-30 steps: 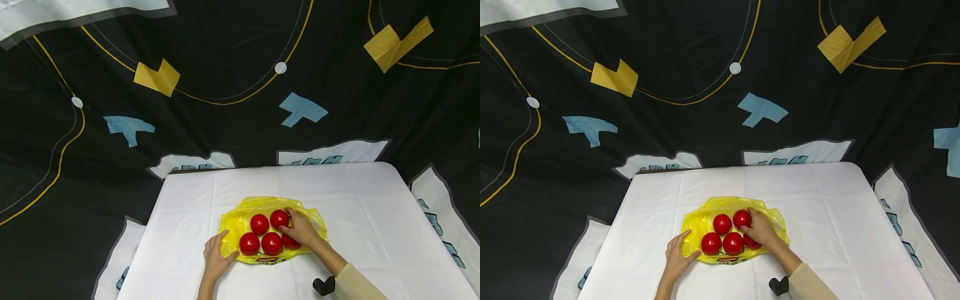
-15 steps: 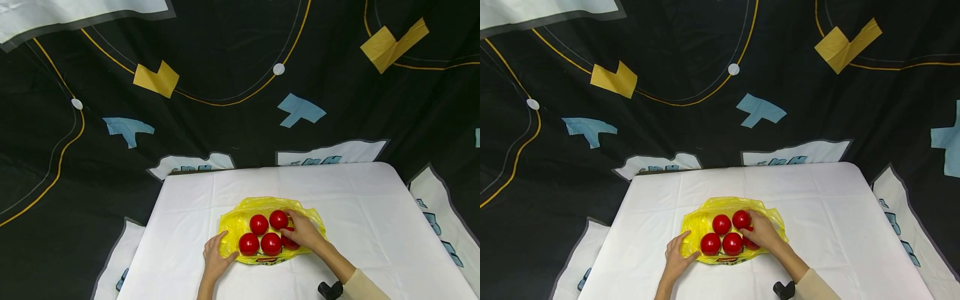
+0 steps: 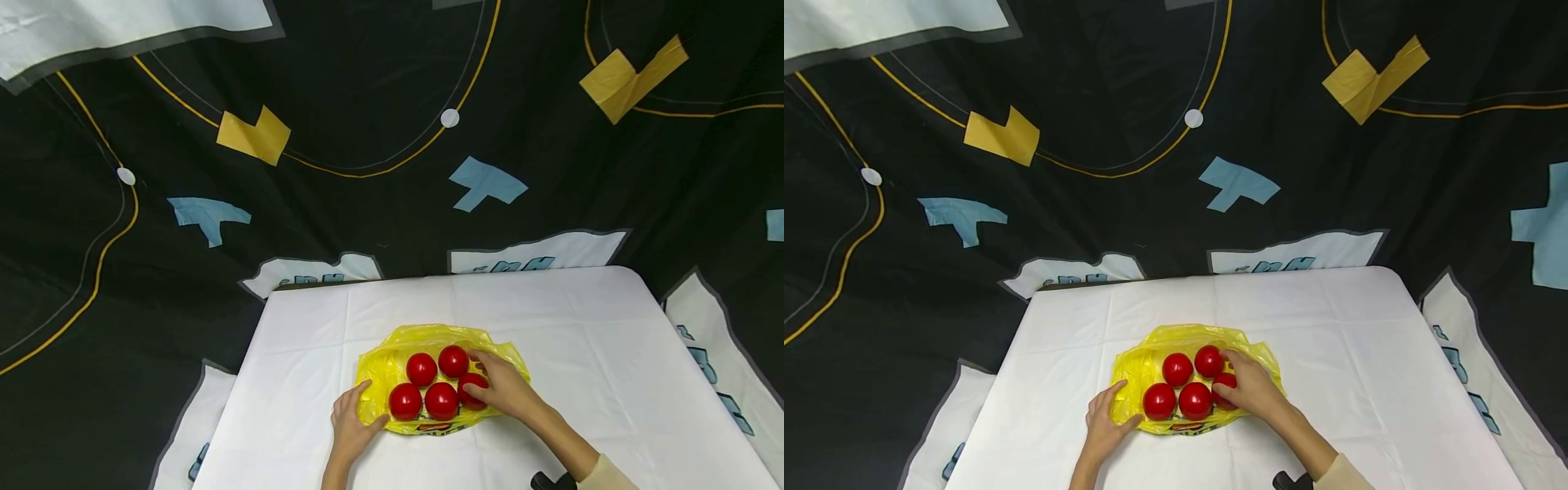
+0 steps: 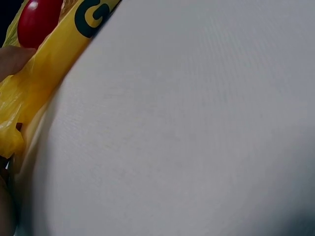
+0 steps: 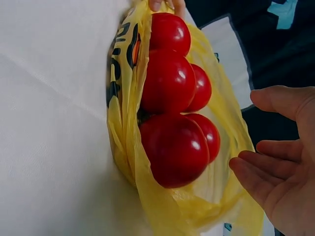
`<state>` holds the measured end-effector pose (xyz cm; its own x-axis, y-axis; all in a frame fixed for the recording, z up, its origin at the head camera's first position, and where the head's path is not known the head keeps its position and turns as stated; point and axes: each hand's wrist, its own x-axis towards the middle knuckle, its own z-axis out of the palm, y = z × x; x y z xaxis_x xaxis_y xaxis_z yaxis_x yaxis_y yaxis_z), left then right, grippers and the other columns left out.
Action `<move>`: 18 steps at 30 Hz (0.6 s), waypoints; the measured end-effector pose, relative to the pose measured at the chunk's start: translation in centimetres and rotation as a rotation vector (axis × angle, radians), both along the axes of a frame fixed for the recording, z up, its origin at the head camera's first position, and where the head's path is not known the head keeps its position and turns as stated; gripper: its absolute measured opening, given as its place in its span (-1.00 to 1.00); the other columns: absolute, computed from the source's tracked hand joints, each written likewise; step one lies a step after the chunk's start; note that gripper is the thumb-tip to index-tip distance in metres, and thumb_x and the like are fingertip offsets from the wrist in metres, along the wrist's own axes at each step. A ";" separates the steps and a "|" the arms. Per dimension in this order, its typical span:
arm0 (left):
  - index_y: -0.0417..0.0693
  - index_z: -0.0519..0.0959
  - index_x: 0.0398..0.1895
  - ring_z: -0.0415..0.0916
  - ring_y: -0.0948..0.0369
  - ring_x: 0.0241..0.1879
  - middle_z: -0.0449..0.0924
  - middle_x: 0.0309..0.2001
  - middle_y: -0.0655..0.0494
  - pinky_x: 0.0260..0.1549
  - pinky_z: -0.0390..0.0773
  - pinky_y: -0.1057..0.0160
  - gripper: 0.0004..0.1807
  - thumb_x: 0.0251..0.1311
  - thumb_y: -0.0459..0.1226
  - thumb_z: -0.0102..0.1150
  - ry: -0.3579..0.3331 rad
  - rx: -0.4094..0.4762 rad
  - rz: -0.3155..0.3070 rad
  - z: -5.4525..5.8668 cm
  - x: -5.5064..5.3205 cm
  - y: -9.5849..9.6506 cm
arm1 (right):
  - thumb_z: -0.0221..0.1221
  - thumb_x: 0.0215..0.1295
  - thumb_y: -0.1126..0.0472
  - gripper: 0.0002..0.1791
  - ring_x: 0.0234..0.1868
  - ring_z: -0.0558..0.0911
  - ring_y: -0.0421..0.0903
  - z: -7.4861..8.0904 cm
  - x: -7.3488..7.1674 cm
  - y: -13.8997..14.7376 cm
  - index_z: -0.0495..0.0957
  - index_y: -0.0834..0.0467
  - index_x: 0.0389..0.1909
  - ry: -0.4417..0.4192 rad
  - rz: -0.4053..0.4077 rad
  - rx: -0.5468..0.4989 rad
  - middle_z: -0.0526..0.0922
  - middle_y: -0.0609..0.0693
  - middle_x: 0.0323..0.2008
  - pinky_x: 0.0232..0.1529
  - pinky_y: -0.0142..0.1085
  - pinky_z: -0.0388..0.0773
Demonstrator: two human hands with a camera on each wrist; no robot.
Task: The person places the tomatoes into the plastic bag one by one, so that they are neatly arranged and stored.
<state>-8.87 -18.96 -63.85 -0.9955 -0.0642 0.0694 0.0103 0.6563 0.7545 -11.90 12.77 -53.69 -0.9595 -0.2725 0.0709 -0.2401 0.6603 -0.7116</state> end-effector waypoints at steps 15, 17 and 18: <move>0.15 0.29 0.31 0.13 -0.08 0.17 0.27 0.13 -0.06 0.06 0.10 -0.26 -0.19 -0.08 0.01 0.39 0.051 -0.089 -0.059 0.1 0.5 -1.9 | 0.36 0.07 0.08 -0.32 -0.03 0.60 0.03 0.5 2.4 2.7 0.40 0.23 0.21 0.064 0.037 0.089 0.52 0.08 0.13 -0.08 -0.11 0.57; 0.15 0.29 0.31 0.13 -0.11 0.20 0.24 0.16 -0.10 0.06 0.11 -0.29 -0.18 -0.07 0.00 0.39 0.036 -0.116 -0.063 0.4 0.7 -2.2 | 0.36 0.08 0.06 -0.32 -0.03 0.60 0.02 0.3 2.8 3.4 0.40 0.22 0.22 0.090 0.035 0.104 0.52 0.07 0.13 -0.08 -0.11 0.57; 0.14 0.29 0.31 0.13 -0.12 0.21 0.22 0.18 -0.12 0.06 0.12 -0.29 -0.18 -0.07 0.00 0.39 0.029 -0.133 -0.065 0.6 0.8 -2.3 | 0.35 0.09 0.05 -0.31 -0.02 0.59 0.01 0.3 3.0 3.7 0.40 0.21 0.22 0.098 0.031 0.111 0.52 0.06 0.12 -0.07 -0.11 0.56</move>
